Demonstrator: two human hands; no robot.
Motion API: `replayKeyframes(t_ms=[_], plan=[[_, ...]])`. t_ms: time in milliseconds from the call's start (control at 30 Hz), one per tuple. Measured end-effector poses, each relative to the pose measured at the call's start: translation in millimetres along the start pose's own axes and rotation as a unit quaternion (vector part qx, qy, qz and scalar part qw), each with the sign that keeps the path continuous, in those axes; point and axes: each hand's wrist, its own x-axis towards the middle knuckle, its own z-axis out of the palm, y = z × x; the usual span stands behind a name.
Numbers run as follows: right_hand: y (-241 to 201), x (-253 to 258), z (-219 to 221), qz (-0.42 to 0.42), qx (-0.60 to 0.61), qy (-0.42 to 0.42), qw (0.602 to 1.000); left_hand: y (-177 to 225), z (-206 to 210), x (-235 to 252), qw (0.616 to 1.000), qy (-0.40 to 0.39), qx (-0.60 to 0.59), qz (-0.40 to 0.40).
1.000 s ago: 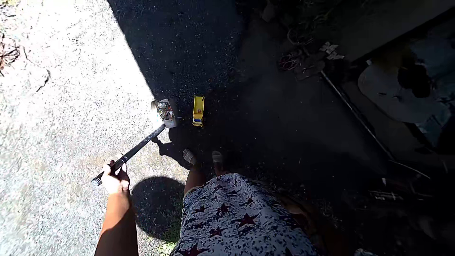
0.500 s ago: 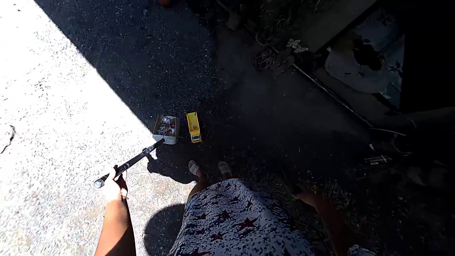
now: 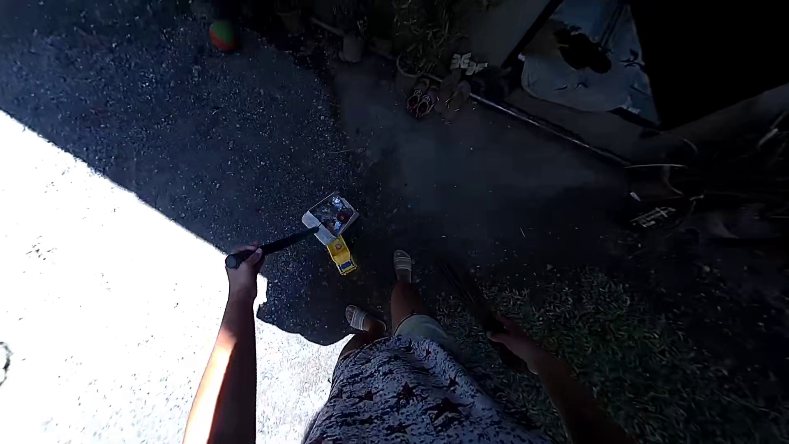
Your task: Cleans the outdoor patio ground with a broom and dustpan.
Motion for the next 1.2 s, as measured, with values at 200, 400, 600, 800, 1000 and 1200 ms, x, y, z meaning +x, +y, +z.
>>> replayKeyframes(t_ms=[200, 400, 600, 800, 1000, 1200], plan=[[-56, 60, -12, -0.002, -0.007, -0.005, 1.0, -13, 120, 47, 0.992, -0.105, 0.062, 0.016], [-129, 138, -28, -0.007, -0.06, -0.019, 0.998, -62, 232, 81, 0.981, -0.156, 0.115, 0.008], [-186, 188, -11, -0.013, -0.028, -0.001, 1.0, -94, 296, 101, 0.95, -0.184, 0.251, -0.012], [-200, 224, 44, -0.003, -0.056, -0.051, 0.997, -99, 309, 112, 0.94, -0.202, 0.275, 0.004], [-159, 161, 35, -0.054, 0.046, -0.134, 0.989, -96, 308, 119, 0.927, -0.225, 0.301, -0.016], [-97, 82, 19, -0.024, 0.156, -0.051, 0.986, -97, 277, 122, 0.946, -0.227, 0.231, -0.011]])
